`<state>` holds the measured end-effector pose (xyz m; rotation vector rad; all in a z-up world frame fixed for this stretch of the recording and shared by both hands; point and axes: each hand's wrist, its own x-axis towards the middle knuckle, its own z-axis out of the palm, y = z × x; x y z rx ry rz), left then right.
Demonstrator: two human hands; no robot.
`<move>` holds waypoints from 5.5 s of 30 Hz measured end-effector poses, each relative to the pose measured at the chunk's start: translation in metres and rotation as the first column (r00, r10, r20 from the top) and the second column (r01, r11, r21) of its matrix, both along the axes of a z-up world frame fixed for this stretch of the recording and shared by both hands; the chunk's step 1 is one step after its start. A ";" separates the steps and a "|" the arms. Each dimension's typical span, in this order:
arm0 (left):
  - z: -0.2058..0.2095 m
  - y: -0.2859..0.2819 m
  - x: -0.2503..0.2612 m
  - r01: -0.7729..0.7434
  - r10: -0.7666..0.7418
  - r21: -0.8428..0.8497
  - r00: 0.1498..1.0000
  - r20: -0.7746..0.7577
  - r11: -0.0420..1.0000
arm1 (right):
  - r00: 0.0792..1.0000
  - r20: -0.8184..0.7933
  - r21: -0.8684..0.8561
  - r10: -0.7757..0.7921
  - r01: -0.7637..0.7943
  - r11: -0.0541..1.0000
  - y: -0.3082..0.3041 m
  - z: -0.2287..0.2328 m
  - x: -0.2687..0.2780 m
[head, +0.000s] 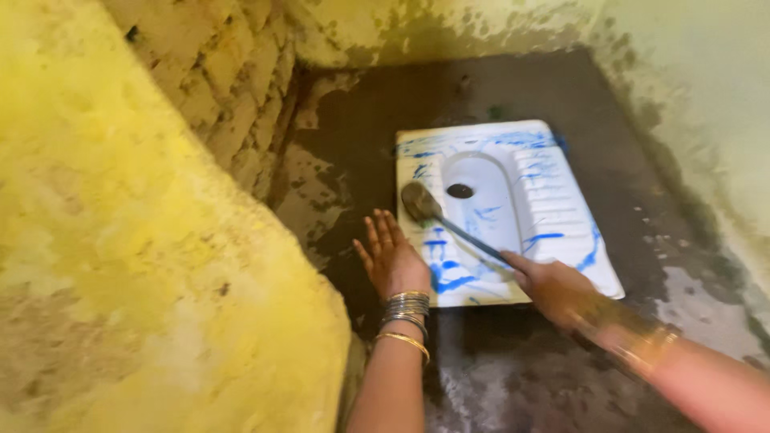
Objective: The person applies blue liquid cleaner to a white squat toilet, then uses a long-handled brush to scrub the surface. The person repeatedly dips the brush in a green bucket of water and scrubs the toilet pan and surrounding floor area.
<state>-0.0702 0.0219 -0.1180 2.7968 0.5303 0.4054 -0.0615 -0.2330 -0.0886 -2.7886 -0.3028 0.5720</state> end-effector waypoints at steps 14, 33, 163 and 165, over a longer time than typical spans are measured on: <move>0.002 0.006 0.025 -0.175 0.180 -0.208 0.984 0.004 0.962 | 0.997 -0.064 -0.107 0.041 -0.048 0.993 0.020 -0.010 0.006; -0.002 0.014 0.036 -0.247 0.283 -0.301 0.956 0.083 0.921 | 0.991 0.118 -0.023 0.056 -0.054 0.998 0.035 -0.040 0.039; 0.059 0.005 -0.018 0.252 -0.241 0.069 0.962 -0.132 0.965 | 0.999 0.003 0.082 0.053 -0.053 0.995 -0.003 -0.038 -0.146; 0.057 0.007 -0.018 0.252 -0.245 0.061 0.963 -0.109 0.966 | 0.995 0.023 0.080 0.093 -0.095 0.992 -0.024 -0.033 -0.144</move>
